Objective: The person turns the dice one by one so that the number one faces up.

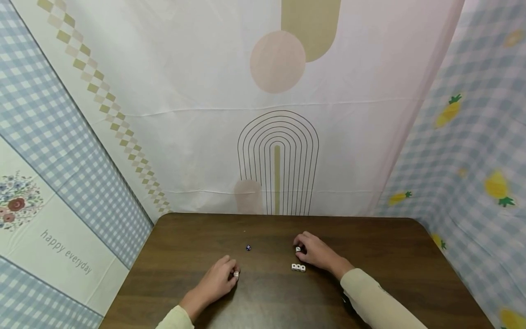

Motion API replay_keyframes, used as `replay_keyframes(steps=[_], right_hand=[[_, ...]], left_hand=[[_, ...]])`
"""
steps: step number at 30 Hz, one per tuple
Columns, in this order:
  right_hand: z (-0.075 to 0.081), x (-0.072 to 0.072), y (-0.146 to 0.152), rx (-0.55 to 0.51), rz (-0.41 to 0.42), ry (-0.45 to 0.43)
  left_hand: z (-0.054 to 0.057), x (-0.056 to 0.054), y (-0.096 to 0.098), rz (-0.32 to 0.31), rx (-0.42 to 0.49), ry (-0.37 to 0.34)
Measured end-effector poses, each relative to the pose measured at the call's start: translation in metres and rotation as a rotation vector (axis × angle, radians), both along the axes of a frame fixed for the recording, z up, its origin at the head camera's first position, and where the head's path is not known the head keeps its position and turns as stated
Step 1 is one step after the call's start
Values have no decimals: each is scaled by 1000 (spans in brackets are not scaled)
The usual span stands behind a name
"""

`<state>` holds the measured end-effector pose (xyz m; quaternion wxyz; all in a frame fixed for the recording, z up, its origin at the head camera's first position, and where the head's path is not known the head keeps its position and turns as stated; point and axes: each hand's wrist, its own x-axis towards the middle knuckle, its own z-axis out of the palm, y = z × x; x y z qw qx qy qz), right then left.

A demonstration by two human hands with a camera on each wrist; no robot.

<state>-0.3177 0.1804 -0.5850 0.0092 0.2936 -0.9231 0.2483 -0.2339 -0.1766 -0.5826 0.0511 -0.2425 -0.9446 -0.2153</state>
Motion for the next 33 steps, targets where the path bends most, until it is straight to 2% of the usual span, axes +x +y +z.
replay_keyframes(steps=[6,16,25,33], right_hand=[[-1,0,0,-18,-20,-15],[0,-2,1,7,33,33],[0,-2,3,39,19,-26],[-4,-4,4,0,-3,8]], left_hand=[[0,0,0,0,-7,-7],[-1,-1,0,4,-8,-3],[-2,-3,-1,2,-6,5],[-3,-1,-2,4,-7,7]])
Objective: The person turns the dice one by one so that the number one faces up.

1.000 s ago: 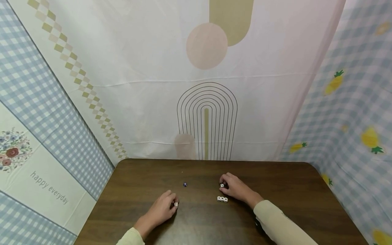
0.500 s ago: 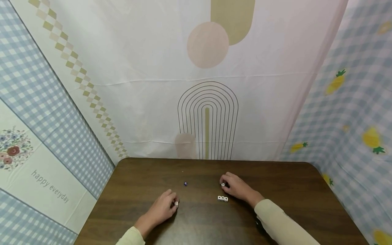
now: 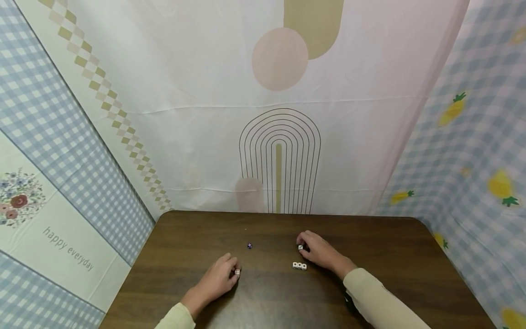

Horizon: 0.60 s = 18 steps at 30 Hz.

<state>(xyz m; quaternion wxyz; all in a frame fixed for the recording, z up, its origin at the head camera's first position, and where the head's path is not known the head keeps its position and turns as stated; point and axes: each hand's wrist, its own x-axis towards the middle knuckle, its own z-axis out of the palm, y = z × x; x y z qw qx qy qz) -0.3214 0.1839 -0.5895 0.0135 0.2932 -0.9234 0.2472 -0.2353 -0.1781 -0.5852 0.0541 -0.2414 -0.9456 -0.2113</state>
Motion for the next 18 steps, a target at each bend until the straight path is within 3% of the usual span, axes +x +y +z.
replay_keyframes(steps=[18], right_hand=[[7,4,3,38,-19,9]], left_hand=[[1,1,1,-2,13,11]])
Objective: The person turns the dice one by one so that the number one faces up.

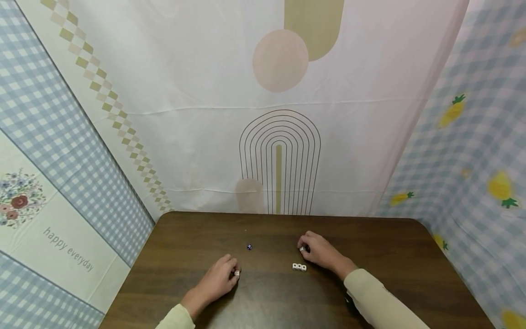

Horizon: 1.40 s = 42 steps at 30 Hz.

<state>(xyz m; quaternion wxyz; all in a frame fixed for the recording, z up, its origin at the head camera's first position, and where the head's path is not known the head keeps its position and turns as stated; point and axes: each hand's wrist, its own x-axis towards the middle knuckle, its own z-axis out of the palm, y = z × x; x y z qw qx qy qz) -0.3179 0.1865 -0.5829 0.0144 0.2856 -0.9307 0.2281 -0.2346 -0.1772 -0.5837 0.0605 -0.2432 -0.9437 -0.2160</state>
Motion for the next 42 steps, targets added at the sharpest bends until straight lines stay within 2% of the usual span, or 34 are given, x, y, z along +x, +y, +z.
replay_keyframes(steps=[9,16,23,42], right_hand=[[0,1,-2,29,-20,-49],[-7,1,3,-78,-8,-6],[-10,1,6,-132,-2,-16],[-6,-2,7,-30,11,61]], left_hand=[[-1,0,0,-5,5,-10],[-1,0,0,-3,-1,0],[0,0,0,-11,2,-14],[-1,0,0,2,2,-4]])
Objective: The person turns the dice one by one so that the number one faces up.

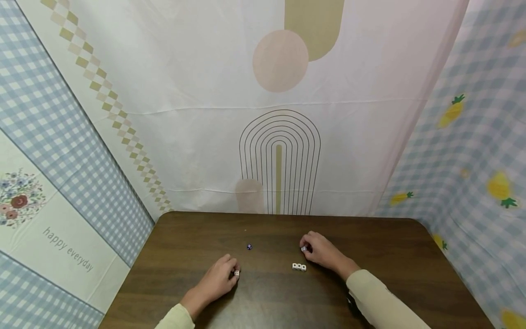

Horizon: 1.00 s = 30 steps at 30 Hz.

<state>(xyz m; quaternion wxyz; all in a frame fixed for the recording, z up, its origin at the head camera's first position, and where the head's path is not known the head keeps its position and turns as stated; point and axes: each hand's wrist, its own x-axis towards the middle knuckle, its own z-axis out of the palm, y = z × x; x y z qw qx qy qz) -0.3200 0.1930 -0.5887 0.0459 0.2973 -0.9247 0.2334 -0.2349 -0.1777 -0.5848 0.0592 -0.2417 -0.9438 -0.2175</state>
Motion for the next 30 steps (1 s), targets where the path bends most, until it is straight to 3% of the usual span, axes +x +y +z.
replay_keyframes(steps=[11,19,30], right_hand=[[6,3,-7,39,-41,-120],[-1,4,-4,-26,-13,-39],[-2,4,-3,-45,-7,-29]], left_hand=[[0,0,0,2,-5,-10],[1,-1,-1,-4,-3,-35],[0,0,0,-11,1,-34]])
